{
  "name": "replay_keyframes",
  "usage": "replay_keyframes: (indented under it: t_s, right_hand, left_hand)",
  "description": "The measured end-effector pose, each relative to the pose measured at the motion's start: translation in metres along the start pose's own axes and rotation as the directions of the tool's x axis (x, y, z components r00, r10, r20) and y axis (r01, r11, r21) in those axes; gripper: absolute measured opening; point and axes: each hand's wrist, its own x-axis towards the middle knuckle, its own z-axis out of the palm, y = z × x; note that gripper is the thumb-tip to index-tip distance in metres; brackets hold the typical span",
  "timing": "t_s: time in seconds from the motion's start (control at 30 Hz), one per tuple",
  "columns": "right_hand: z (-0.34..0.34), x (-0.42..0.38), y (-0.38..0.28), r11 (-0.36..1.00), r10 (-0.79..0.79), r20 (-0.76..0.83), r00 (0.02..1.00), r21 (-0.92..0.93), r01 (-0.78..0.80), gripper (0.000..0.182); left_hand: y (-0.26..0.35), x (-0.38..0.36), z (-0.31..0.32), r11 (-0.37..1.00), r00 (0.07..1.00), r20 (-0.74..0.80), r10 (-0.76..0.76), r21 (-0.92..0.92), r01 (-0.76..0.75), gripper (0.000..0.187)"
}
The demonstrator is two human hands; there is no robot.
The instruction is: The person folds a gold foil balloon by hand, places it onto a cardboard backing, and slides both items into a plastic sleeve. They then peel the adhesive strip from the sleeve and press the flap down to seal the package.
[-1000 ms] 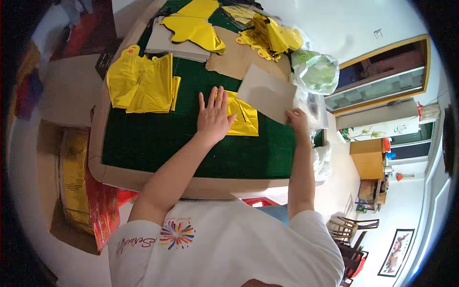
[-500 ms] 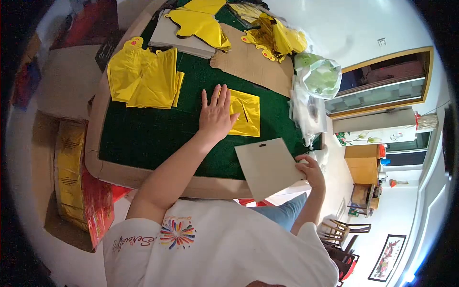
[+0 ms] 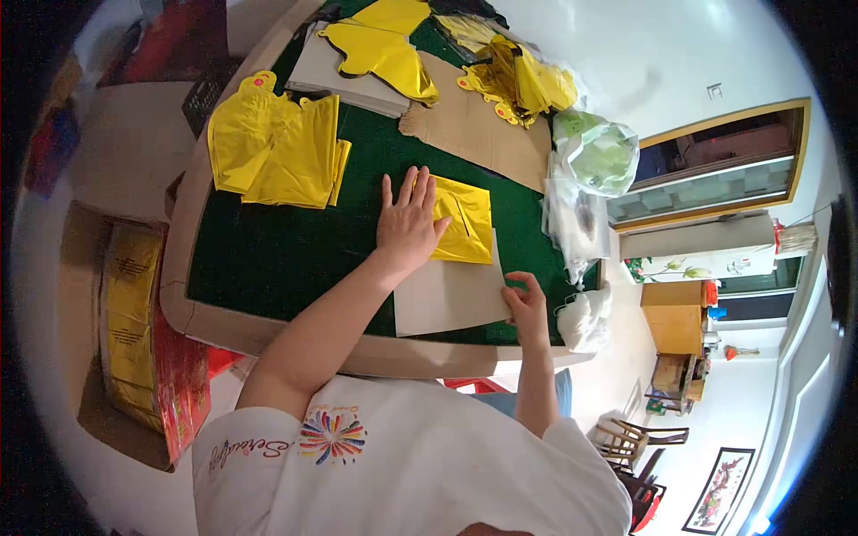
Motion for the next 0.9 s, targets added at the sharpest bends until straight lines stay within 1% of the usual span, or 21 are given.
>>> replay_keyframes:
  t_s: [0.03,0.1,0.13,0.2,0.23,0.3,0.33,0.4,0.43,0.5,0.53,0.6,0.63,0.7,0.73,0.77,0.83,0.9]
  right_hand:
    - [-0.001,-0.001,-0.004,1.0,-0.002,0.002,1.0,0.0,0.002,0.023]
    - [-0.007,-0.006,-0.016,0.996,0.067,0.063,0.996,-0.069,-0.062,0.021]
    - [-0.015,-0.005,-0.011,0.996,0.068,0.062,0.996,-0.07,-0.064,0.021]
    - [-0.043,-0.002,0.002,0.998,0.016,0.075,0.997,-0.063,-0.012,0.022]
    - [-0.056,-0.008,-0.01,0.995,0.054,-0.072,0.996,-0.08,-0.059,0.022]
    - [-0.079,-0.004,0.005,0.983,-0.083,-0.17,0.982,-0.174,0.053,0.021]
    - [-0.087,0.003,0.016,0.983,-0.083,-0.172,0.982,-0.174,0.052,0.021]
    - [-0.092,0.012,0.028,0.929,-0.31,-0.289,0.906,-0.292,0.225,0.02]
    - [-0.091,0.011,0.028,0.93,-0.31,-0.289,0.906,-0.29,0.225,0.02]
    - [-0.086,0.01,0.022,0.935,-0.228,-0.32,0.92,-0.335,0.115,0.023]
    - [-0.087,0.013,0.023,0.936,-0.23,-0.318,0.92,-0.332,0.119,0.023]
    - [-0.093,0.016,0.024,0.879,-0.385,-0.408,0.828,-0.435,0.194,0.034]
    - [-0.092,0.018,0.024,0.88,-0.384,-0.413,0.826,-0.435,0.192,0.034]
    - [-0.087,0.029,0.021,0.812,-0.506,-0.459,0.73,-0.54,0.223,0.042]
    - [-0.086,0.037,0.022,0.813,-0.49,-0.481,0.727,-0.554,0.181,0.041]
    - [-0.085,0.044,0.021,0.814,-0.489,-0.485,0.725,-0.553,0.178,0.041]
    - [-0.079,0.059,0.017,0.768,-0.495,-0.406,0.769,-0.618,0.168,0.036]
    - [-0.067,0.073,0.019,0.773,-0.494,-0.403,0.77,-0.61,0.176,0.033]
  left_hand:
    - [0.0,0.0,0.0,1.0,1.0,-0.002,-0.002,0.001,0.002,0.068]
    - [-0.001,0.001,0.001,1.0,1.0,0.005,0.004,0.008,-0.004,0.068]
    - [-0.001,0.001,0.002,1.0,1.0,0.006,0.004,0.007,-0.004,0.068]
    - [-0.001,0.0,0.004,1.0,1.0,-0.021,0.008,0.011,-0.007,0.068]
    - [-0.001,0.0,0.004,1.0,1.0,-0.017,0.012,0.01,-0.012,0.068]
    - [-0.001,0.0,0.002,1.0,1.0,-0.015,0.01,0.019,-0.01,0.069]
    - [-0.001,0.001,0.002,1.0,1.0,-0.015,0.012,0.019,-0.012,0.069]
    - [-0.001,0.001,0.003,0.999,1.0,0.007,0.0,0.042,0.0,0.068]
    - [-0.001,0.0,0.003,0.999,1.0,0.008,0.0,0.044,-0.001,0.068]
    - [-0.004,0.001,0.002,1.0,0.999,-0.032,0.018,0.009,-0.018,0.068]
    - [-0.005,0.001,0.003,1.0,0.999,-0.034,0.017,0.013,-0.017,0.068]
    - [-0.002,0.0,0.005,1.0,0.999,-0.038,0.022,-0.006,-0.022,0.068]
    - [-0.002,0.001,0.005,1.0,0.999,-0.038,0.027,-0.007,-0.027,0.068]
    - [-0.002,0.001,0.006,1.0,0.999,-0.047,0.02,0.014,-0.019,0.067]
    - [-0.002,0.0,0.006,1.0,0.999,-0.046,0.025,0.014,-0.024,0.067]
    - [-0.003,0.0,0.007,1.0,0.998,-0.055,0.028,0.012,-0.027,0.067]
    - [-0.002,0.0,0.007,1.0,0.997,-0.069,0.027,0.01,-0.026,0.067]
    - [-0.002,0.0,0.006,1.0,0.998,-0.06,0.024,0.02,-0.023,0.067]
